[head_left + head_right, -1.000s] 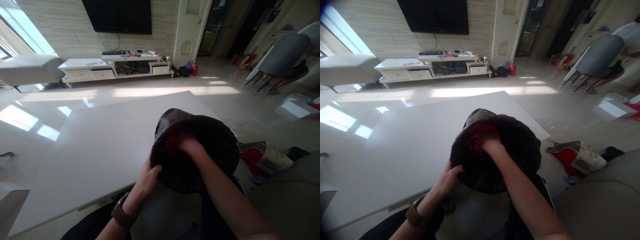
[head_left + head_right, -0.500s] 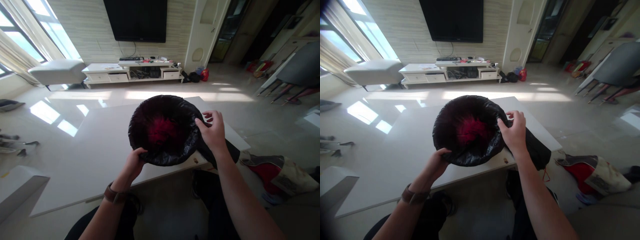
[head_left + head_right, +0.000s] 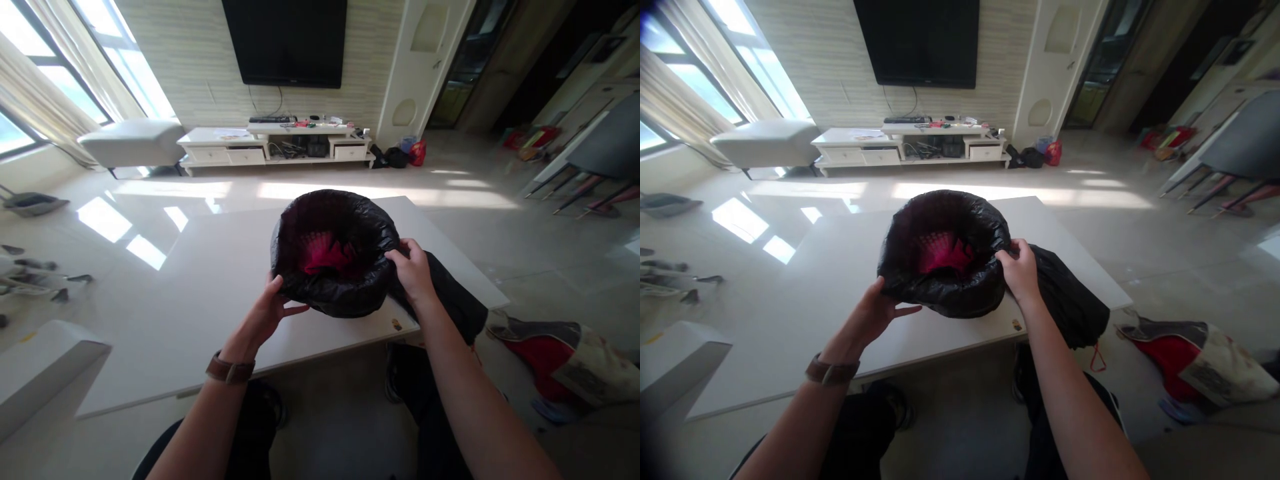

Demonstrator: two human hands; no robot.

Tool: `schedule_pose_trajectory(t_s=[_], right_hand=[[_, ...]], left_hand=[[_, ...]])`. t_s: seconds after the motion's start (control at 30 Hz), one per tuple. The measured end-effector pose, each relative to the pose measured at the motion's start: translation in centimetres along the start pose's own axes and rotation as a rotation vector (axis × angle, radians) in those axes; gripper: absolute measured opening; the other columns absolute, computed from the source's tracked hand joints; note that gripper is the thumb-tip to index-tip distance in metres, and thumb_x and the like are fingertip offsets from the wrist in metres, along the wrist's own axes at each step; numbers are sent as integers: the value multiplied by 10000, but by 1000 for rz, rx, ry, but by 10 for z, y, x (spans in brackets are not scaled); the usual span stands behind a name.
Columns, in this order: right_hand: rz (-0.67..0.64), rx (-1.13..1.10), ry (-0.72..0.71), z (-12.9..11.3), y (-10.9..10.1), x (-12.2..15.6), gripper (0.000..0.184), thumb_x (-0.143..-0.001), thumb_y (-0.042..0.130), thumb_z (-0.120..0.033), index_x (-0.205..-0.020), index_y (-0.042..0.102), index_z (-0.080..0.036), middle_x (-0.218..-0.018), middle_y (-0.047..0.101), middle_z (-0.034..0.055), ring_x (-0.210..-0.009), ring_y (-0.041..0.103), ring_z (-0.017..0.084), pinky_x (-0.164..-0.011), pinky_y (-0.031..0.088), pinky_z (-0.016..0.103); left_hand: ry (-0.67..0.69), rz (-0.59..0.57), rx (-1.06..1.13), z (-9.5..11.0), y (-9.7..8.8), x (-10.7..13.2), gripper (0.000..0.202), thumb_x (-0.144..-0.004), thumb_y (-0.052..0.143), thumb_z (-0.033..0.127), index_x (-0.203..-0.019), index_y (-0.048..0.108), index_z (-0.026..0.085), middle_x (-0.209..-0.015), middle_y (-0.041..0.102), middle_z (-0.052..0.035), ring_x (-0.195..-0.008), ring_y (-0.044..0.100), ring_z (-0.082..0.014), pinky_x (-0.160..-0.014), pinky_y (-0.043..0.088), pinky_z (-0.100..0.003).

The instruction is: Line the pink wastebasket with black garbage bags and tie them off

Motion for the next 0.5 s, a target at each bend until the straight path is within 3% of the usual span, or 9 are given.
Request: schedule_pose_trajectory(t_s=[0.07,0.13,0.23,0.37,0.5], right_hand=[[1,-42,31,6,1,-2,265,-629,738,-329,-850,642,-220,-858,686,2,-836,627,215,-818,489,364],[-8,-62,50,9,3,-2,274,-650,759,-362,-856,646,-220,-872,691,2,-867,637,218,-855,495,372],[-75,-85,67,11,10,2,370,-711,781,-493,-945,676,-226,-999,726,27,-989,656,239,-879,512,374],[-264,-260,212,17,25,8,530,-783,711,-619,-1192,663,-286,-1274,701,44,-1133,653,253,-817,547,357],[-209,-230,226,32,30,9,458,-724,737,-518,-1109,674,-280,-1279,683,51,-1088,666,248,-809,559,365]], left_hand=[[-38,21,29,2,-6,-4,656,-866,651,621,-1414,596,264,-1295,653,-150,-1053,674,-371,-828,616,-632],[-66,118,25,1,-13,-9,647,-932,508,633,-1466,550,269,-1222,651,-154,-964,696,-354,-783,619,-611],[-47,336,-38,-3,-24,-16,543,-978,470,477,-1470,522,254,-1226,626,-166,-922,702,-316,-749,624,-517],[12,575,-52,-8,-40,-22,350,-966,506,311,-1301,588,249,-1272,600,-133,-930,655,-251,-747,595,-408],[113,753,-5,-9,-52,-22,165,-927,540,240,-1065,629,234,-1102,592,-58,-899,607,-199,-729,553,-333]])
Point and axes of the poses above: each hand's wrist, its own x-axis away from the middle knuckle, its own y-axis out of the palm, z = x × y, the point moved 3 cm from there along -x, towards the middle knuckle
